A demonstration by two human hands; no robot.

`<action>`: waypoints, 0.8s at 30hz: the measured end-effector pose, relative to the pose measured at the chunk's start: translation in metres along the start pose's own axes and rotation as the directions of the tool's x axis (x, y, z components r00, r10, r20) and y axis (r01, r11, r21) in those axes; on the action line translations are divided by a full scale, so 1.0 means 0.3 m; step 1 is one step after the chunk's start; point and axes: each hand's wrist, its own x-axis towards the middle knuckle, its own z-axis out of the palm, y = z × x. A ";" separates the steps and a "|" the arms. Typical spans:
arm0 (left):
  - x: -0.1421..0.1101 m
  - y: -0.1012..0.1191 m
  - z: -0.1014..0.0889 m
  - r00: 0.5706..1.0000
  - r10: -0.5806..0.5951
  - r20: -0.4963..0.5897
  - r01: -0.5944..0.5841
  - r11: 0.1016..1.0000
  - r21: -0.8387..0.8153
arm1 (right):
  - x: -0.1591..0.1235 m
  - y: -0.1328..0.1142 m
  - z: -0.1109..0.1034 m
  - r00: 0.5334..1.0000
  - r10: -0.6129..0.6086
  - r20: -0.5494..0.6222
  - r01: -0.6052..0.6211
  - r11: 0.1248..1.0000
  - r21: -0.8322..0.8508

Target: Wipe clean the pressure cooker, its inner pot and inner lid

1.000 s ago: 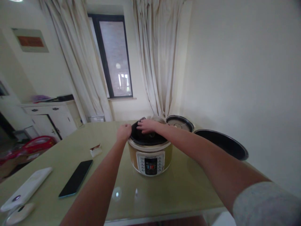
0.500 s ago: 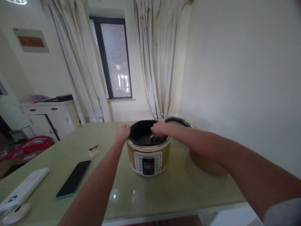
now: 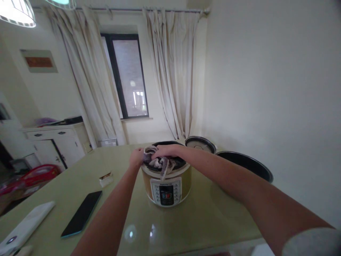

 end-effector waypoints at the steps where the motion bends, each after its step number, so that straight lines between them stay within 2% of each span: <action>1: 0.002 0.003 0.002 1.000 -0.023 -0.012 0.023 1.000 -0.004 | -0.021 0.019 -0.003 0.995 0.035 0.090 -0.041 0.997 0.063; 3: 0.002 0.009 0.006 0.996 -0.077 -0.039 0.077 0.997 -0.019 | -0.072 0.054 -0.017 0.969 0.105 0.225 -0.136 0.983 0.127; 6: -0.002 0.017 0.008 0.992 -0.109 -0.055 0.107 0.993 -0.041 | -0.139 0.082 -0.053 0.955 0.154 0.255 -0.181 0.980 0.087; 9: -0.005 0.018 0.008 0.992 -0.114 -0.056 0.111 0.992 -0.058 | -0.156 0.076 -0.103 0.962 0.180 0.203 -0.149 0.976 -0.159; 11: -0.005 0.016 0.009 0.992 -0.114 -0.057 0.110 0.992 -0.065 | -0.139 0.065 -0.133 0.964 0.196 0.180 -0.096 0.887 -0.452; 13: -0.004 0.014 0.010 0.992 -0.114 -0.058 0.110 0.992 -0.069 | -0.108 0.057 -0.149 0.962 0.217 0.167 -0.024 0.674 -0.739; 15: -0.003 0.012 0.011 0.991 -0.116 -0.059 0.112 0.991 -0.070 | -0.073 0.056 -0.151 0.982 0.171 0.077 0.004 0.390 -0.921; 17: -0.003 0.012 0.012 0.991 -0.117 -0.059 0.113 0.991 -0.068 | -0.036 0.056 -0.145 0.999 0.000 -0.041 -0.040 0.153 -0.987; 19: -0.003 0.013 0.012 0.992 -0.114 -0.057 0.110 0.992 -0.062 | 0.003 0.051 -0.135 0.975 -0.212 -0.067 -0.064 0.023 -0.998; 20: -0.003 0.013 0.011 0.992 -0.110 -0.057 0.107 0.993 -0.057 | 0.024 0.045 -0.128 0.954 -0.300 -0.020 -0.031 -0.032 -0.999; 22: -0.003 0.014 0.011 0.993 -0.101 -0.060 0.098 0.994 -0.048 | 0.065 0.032 -0.111 0.885 -0.428 0.184 0.115 -0.182 -0.977; 24: -0.002 0.015 0.010 0.994 -0.091 -0.064 0.088 0.995 -0.042 | 0.098 0.024 -0.093 0.761 -0.479 0.436 0.274 -0.372 -0.887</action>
